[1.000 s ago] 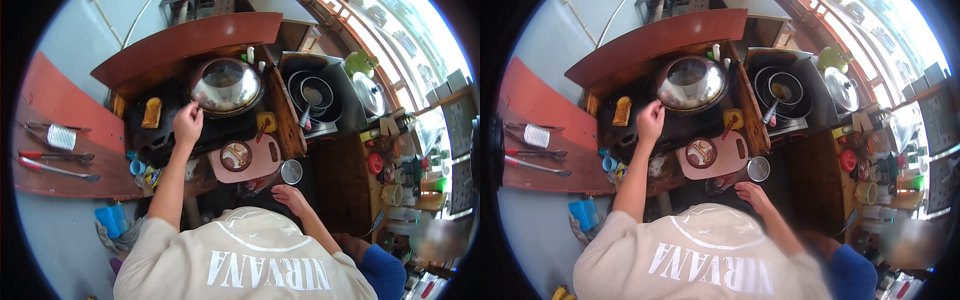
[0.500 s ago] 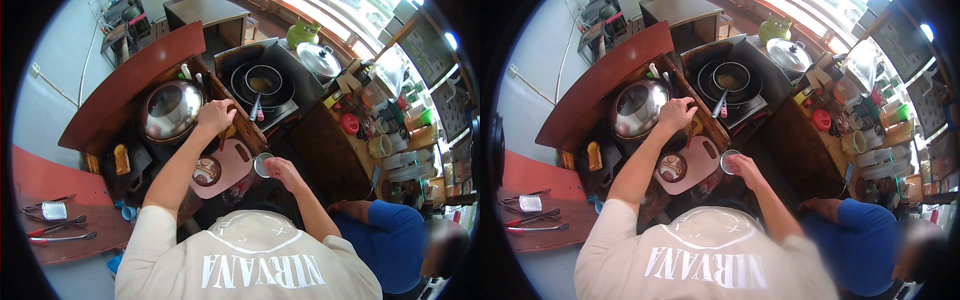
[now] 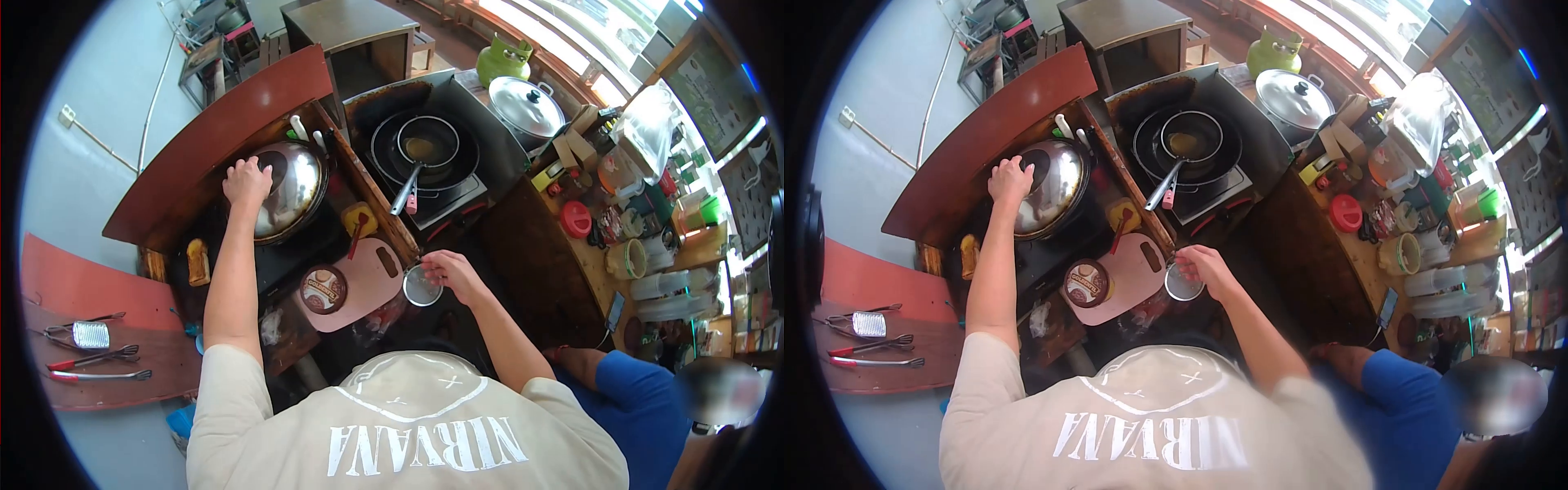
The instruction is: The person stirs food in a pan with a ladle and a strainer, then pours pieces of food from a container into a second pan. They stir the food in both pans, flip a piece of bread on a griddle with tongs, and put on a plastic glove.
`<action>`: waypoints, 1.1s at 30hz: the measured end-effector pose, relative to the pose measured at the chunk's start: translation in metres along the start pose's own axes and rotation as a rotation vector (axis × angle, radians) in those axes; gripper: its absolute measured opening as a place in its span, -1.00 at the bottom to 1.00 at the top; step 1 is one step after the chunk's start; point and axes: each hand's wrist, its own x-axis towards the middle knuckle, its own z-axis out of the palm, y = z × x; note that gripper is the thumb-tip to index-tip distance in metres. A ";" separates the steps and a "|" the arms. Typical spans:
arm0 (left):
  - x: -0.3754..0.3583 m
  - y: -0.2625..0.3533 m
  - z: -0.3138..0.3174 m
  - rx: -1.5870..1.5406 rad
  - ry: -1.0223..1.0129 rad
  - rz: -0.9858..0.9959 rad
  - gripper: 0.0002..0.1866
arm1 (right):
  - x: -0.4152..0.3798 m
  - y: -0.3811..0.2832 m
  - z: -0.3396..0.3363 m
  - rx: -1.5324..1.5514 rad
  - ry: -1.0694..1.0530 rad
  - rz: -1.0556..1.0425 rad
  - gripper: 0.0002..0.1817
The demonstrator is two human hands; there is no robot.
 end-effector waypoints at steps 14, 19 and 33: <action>-0.114 0.137 0.002 -0.461 0.034 0.229 -0.71 | 0.060 -0.038 -0.035 -0.193 -0.172 0.038 -0.74; -0.185 0.093 0.014 -0.657 0.101 -0.054 -0.76 | 0.058 -0.032 -0.063 -0.210 -0.209 0.057 -0.74; -0.375 -0.068 0.122 -0.436 0.044 -0.936 -0.80 | 0.024 0.033 -0.144 -0.483 -0.139 0.330 -0.71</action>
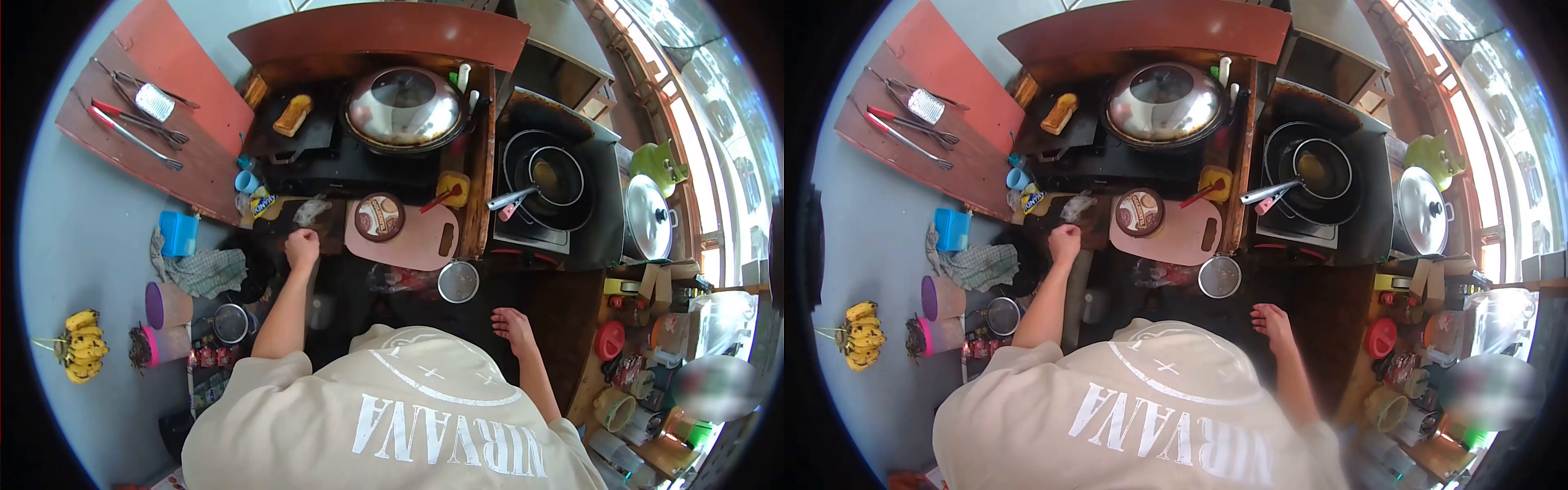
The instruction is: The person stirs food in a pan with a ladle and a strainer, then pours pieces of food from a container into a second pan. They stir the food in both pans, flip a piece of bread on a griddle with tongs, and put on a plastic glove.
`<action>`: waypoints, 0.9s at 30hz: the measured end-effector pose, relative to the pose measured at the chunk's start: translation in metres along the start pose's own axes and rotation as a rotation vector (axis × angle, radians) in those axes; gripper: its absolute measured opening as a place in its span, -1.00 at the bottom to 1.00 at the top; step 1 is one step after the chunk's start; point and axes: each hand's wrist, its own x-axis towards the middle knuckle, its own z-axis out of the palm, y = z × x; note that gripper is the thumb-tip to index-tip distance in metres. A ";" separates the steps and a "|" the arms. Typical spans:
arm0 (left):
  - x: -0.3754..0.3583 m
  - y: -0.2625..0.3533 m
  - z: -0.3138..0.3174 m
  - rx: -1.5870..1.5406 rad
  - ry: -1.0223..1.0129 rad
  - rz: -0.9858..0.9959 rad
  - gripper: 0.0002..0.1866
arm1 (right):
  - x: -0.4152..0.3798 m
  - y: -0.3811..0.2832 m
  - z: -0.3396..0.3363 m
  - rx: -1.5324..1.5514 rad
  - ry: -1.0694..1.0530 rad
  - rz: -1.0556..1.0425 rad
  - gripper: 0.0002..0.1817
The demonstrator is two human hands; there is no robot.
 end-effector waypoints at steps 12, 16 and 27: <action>0.081 -0.028 0.024 0.421 -0.187 0.401 -0.52 | -0.025 0.002 0.085 -0.258 0.034 0.055 -0.72; 0.104 -0.050 0.044 0.287 -0.230 0.210 -0.64 | -0.026 -0.016 0.144 -0.395 -0.017 -0.018 -0.70; 0.031 0.038 -0.057 -0.777 -1.140 0.258 -0.77 | 0.015 -0.119 0.335 -0.220 -0.247 -0.481 -0.61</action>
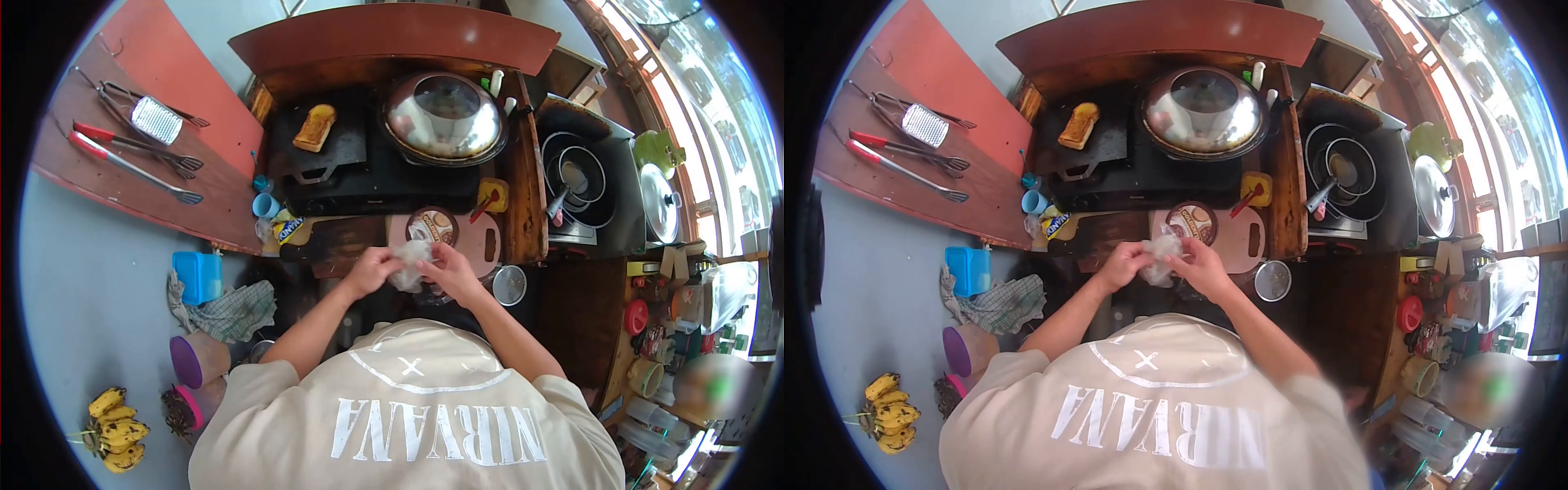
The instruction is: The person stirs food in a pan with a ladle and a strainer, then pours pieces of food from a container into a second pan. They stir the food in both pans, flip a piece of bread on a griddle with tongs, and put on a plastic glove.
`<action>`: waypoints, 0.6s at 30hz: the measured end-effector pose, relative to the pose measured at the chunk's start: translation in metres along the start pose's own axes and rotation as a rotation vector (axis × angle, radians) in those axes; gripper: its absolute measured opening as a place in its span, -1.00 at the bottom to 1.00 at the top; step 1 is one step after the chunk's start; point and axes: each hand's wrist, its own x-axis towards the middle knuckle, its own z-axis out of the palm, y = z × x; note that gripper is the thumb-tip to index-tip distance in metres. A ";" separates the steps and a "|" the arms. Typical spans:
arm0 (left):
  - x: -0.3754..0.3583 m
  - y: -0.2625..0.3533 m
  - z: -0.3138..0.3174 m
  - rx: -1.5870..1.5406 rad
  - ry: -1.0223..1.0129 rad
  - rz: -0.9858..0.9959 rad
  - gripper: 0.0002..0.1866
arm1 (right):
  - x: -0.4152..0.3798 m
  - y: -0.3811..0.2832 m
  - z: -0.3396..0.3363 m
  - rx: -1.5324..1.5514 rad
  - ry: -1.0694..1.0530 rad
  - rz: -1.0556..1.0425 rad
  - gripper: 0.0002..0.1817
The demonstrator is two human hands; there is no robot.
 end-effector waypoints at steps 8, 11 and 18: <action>0.005 -0.017 -0.037 -0.381 -0.083 -0.170 -0.78 | 0.013 0.010 0.010 0.499 -0.196 0.107 -0.73; 0.012 -0.045 -0.061 -0.224 -0.193 -0.195 -0.73 | 0.000 0.014 0.011 0.635 -0.307 0.153 -0.68; 0.034 -0.006 -0.073 0.269 0.167 0.231 -0.65 | -0.016 0.010 0.002 0.612 0.011 0.124 -0.64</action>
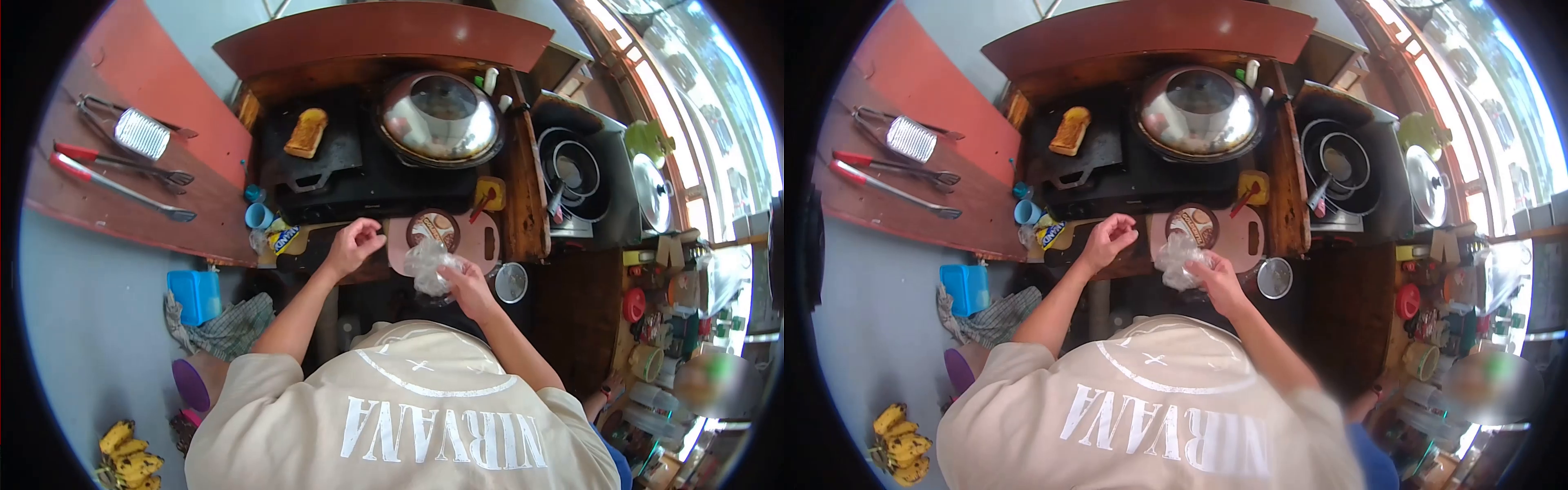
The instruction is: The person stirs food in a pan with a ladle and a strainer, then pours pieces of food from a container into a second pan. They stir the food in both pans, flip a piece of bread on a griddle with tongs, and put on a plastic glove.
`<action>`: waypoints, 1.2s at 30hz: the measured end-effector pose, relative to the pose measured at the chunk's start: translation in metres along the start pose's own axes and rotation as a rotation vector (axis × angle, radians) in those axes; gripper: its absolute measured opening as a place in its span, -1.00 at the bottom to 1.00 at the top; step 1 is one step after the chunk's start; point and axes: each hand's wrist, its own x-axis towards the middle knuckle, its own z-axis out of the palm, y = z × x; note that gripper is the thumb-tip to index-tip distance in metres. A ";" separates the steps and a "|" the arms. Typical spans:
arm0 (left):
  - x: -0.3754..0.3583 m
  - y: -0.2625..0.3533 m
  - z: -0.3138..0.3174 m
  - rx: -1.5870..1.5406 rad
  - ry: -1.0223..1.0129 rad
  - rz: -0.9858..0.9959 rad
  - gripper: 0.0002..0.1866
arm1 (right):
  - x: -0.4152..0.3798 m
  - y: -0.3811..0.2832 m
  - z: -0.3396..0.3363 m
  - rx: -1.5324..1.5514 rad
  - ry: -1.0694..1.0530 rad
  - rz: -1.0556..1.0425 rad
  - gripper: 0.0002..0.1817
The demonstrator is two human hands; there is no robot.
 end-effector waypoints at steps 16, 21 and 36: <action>0.010 0.129 0.106 -0.643 0.063 -0.009 -0.75 | -0.035 -0.047 -0.020 0.232 0.118 -0.429 -0.70; 0.036 0.097 0.090 -0.805 0.185 -0.108 -0.76 | -0.057 -0.060 -0.029 -0.252 0.256 -0.417 -0.70; 0.009 0.208 0.166 0.168 -0.494 0.254 -0.73 | -0.194 -0.126 -0.142 -0.762 0.098 -0.286 -0.67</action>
